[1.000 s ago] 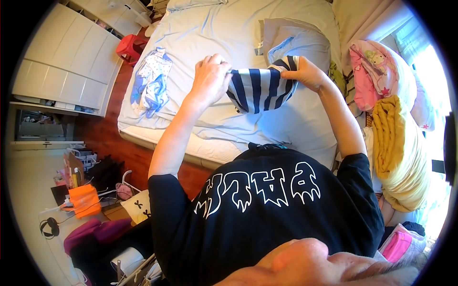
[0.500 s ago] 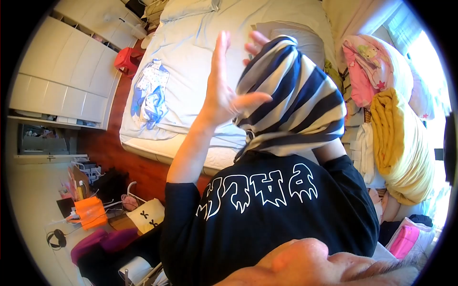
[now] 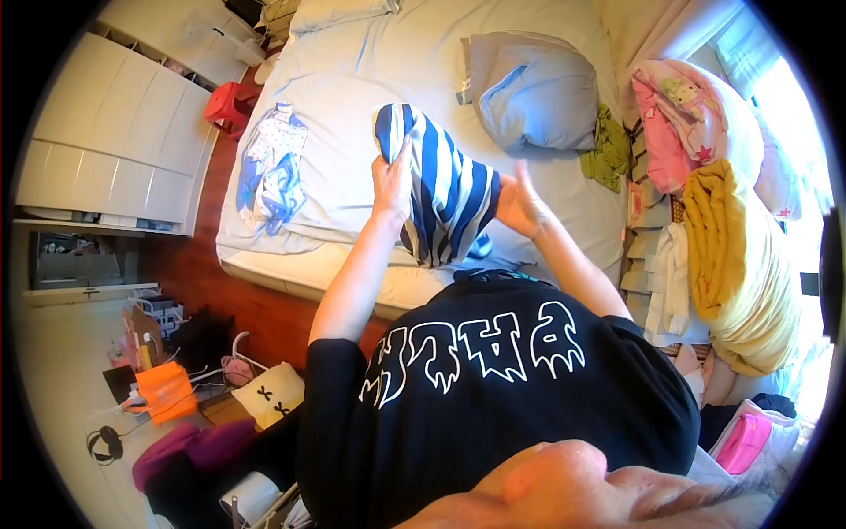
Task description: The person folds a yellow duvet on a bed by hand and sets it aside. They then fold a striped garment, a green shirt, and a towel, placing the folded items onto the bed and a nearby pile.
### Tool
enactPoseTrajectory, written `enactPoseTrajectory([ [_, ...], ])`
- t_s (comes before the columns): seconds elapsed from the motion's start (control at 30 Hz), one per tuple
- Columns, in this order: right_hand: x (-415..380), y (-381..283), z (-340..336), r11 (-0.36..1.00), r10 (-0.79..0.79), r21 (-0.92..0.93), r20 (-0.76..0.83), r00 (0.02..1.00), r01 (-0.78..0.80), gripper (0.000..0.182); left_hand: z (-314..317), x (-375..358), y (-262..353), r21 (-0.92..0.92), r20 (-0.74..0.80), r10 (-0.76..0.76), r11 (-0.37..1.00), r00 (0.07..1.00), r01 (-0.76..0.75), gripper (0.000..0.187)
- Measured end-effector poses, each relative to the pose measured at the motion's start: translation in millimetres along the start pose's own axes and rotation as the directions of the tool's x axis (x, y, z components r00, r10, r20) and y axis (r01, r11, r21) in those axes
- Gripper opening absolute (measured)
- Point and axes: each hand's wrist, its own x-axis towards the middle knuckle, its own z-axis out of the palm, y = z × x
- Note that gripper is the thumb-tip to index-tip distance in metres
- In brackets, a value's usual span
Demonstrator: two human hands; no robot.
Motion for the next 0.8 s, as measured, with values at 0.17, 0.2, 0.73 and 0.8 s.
enactPoseTrajectory([
  [0.17,37,-43,0,0.727,-0.481,-0.575,-0.037,0.876,0.376,0.025,-1,7,22,0.115,0.089,0.104,0.987,0.991,-0.114,0.022],
  [0.2,32,-60,9,0.606,-0.587,-0.643,0.036,0.809,0.468,0.023,-4,8,28,0.151,0.068,0.123,0.98,0.99,-0.132,0.021],
  [0.73,-125,10,6,-0.162,0.02,-0.974,-0.161,0.987,-0.156,0.035,-100,-126,-14,-0.015,0.361,-0.891,0.289,0.275,0.957,0.033],
  [0.8,-133,8,22,-0.342,0.007,-0.885,-0.338,0.941,-0.315,0.037,-95,-134,-12,0.194,0.198,-0.904,0.415,0.378,0.889,0.038],
])
